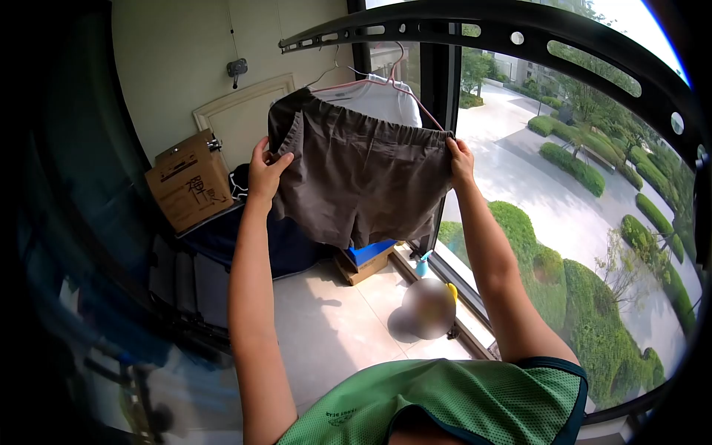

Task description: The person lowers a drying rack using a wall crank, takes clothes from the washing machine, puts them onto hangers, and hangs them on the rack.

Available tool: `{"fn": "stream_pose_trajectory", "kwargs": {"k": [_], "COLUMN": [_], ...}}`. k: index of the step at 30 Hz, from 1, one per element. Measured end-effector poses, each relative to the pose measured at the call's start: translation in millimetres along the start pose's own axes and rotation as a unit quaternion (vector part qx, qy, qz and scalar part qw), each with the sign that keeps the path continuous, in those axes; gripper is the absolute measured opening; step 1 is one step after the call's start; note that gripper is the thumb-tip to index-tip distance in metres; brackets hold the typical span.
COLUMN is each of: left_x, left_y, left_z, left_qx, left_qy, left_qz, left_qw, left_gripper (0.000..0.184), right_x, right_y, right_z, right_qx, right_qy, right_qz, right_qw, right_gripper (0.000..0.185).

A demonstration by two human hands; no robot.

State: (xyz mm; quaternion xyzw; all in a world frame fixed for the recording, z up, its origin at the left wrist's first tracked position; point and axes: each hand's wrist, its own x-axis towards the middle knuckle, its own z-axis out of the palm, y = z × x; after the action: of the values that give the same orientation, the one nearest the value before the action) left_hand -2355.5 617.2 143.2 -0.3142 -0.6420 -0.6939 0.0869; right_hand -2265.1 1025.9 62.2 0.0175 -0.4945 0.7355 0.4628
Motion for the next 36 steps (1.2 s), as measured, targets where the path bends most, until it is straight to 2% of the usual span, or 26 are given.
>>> {"fn": "stream_pose_trajectory", "kwargs": {"k": [8,11,16,19,25,30,36], "left_x": [5.9,1.5,-0.7,-6.7,-16.8,-14.0,-18.2], "left_y": [11.9,16.7,19.8,17.2,14.5,0.5,7.1], "left_z": [-2.3,4.1,2.5,3.7,0.2,-6.8,-7.4], "left_qx": [0.042,0.037,0.056,0.056,0.055,0.042,0.036], "left_qy": [0.085,0.080,0.069,0.102,0.107,0.128,0.120], "left_qz": [0.073,0.095,0.087,0.099,0.049,0.093,0.097], "left_qw": [0.993,0.992,0.992,0.988,0.992,0.987,0.987], "left_gripper": [0.064,0.062,0.060,0.057,0.058,0.058,0.058], "right_x": [17.7,14.2,17.0,20.4,28.4,33.9,30.5], "right_y": [24.7,17.8,15.6,19.6,11.2,12.9,14.4], "right_z": [25.5,26.7,34.0,29.1,35.8,38.2,32.4], "right_qx": [0.005,0.017,-0.019,-0.020,-0.027,-0.036,-0.015], "right_qy": [-0.001,0.001,0.009,0.004,-0.017,-0.026,-0.033], "right_qz": [0.022,0.042,0.043,0.042,0.044,0.040,0.050], "right_qw": [1.000,0.999,0.999,0.999,0.999,0.998,0.998], "right_gripper": [0.015,0.015,0.015,0.014,0.014,0.014,0.015]}}
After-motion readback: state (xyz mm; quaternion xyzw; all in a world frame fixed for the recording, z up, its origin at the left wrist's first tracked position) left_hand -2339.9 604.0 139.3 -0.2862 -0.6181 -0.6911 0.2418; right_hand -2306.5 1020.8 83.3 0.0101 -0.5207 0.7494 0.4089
